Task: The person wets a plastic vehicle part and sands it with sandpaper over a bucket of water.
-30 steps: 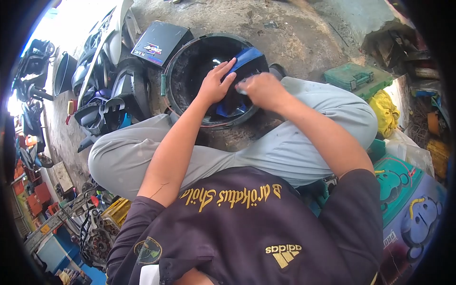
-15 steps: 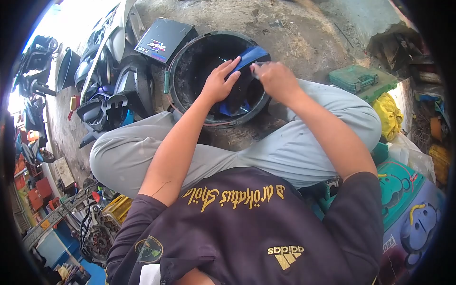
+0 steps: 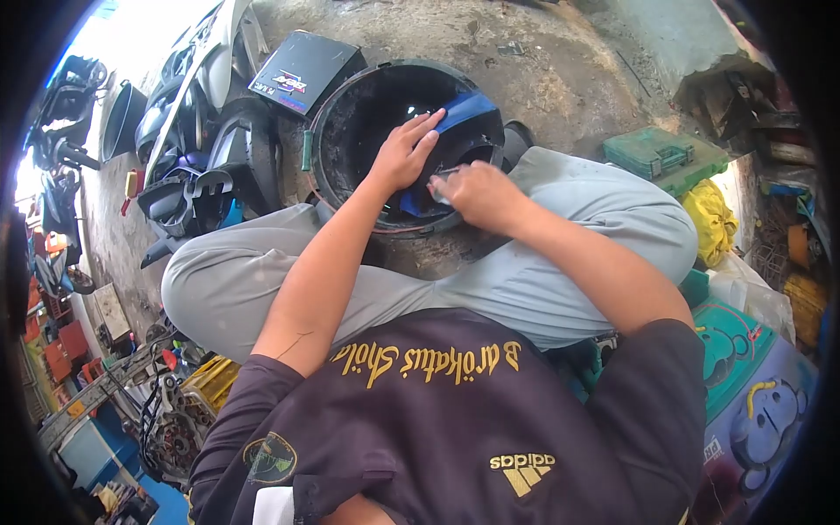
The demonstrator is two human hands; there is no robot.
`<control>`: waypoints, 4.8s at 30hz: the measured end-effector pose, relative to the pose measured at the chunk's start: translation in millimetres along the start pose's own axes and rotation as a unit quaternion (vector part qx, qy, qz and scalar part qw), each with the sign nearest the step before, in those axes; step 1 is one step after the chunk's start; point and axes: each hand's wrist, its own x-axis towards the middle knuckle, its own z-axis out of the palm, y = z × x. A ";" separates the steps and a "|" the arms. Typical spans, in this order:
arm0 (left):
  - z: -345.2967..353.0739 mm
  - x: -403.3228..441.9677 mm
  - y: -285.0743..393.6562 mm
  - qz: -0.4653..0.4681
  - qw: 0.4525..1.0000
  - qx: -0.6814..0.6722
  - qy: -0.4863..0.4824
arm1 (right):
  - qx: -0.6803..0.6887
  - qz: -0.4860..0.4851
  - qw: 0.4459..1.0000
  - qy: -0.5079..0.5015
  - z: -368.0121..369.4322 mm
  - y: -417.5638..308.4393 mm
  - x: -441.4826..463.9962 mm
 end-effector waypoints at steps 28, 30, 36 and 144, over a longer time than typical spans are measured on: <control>5.7 6.8 -15.1 0.013 1.000 -0.018 0.007 | -0.043 -0.007 0.998 0.051 11.2 1.4 10.4; 2.2 6.4 -9.9 0.006 1.000 -0.017 0.005 | -0.035 -0.009 0.997 0.067 14.8 4.7 11.9; -2.8 5.6 -3.9 -0.013 1.000 -0.007 -0.018 | -0.042 -0.005 0.998 0.043 7.6 4.7 12.7; -5.1 1.9 -12.2 -0.024 0.999 -0.001 -0.022 | 0.039 0.021 0.998 0.042 -12.6 31.3 23.8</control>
